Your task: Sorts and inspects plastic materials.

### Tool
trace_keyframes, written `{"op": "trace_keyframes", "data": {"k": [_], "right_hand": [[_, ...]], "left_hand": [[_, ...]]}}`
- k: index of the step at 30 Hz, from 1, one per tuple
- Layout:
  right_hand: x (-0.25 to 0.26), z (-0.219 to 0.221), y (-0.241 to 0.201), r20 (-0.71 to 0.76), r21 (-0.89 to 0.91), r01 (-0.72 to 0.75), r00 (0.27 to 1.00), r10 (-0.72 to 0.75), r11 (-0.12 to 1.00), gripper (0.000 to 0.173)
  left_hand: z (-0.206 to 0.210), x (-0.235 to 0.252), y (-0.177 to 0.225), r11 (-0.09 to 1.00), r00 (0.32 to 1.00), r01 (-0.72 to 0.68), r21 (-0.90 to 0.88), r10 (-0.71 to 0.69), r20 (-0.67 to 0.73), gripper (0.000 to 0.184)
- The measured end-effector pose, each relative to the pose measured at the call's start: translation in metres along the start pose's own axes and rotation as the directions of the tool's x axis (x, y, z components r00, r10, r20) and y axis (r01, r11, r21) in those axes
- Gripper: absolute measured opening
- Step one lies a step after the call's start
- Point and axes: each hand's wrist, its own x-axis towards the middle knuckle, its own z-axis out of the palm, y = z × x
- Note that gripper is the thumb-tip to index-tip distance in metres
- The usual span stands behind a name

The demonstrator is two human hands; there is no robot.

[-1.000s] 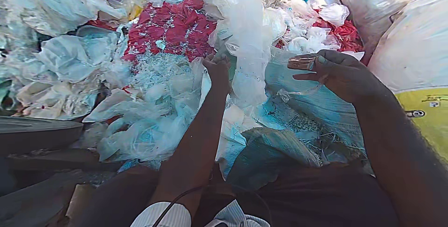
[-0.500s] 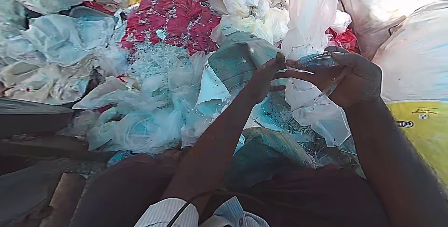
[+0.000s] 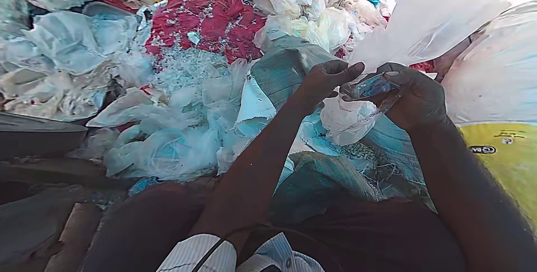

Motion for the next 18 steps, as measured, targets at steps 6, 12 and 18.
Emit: {"op": "trace_keyframes", "data": {"k": [6, 12, 18], "right_hand": [[-0.002, 0.004, -0.002, -0.031, -0.081, -0.002, 1.0, 0.0, 0.997, 0.029], [-0.01, 0.004, -0.018, 0.176, -0.568, 0.162, 0.982, -0.073, 0.807, 0.026], [-0.051, -0.079, -0.048, 0.035, -0.404, 0.233, 0.97, -0.24, 0.885, 0.016]], "left_hand": [[0.001, 0.005, 0.002, 0.999, 0.991, -0.039, -0.023, 0.036, -0.126, 0.019], [-0.026, 0.011, -0.011, 0.999, 0.955, -0.035, 0.04, 0.046, -0.294, 0.024], [-0.105, 0.004, -0.047, 0.998, 0.705, 0.034, 0.047, 0.009, -0.71, 0.036]]}}
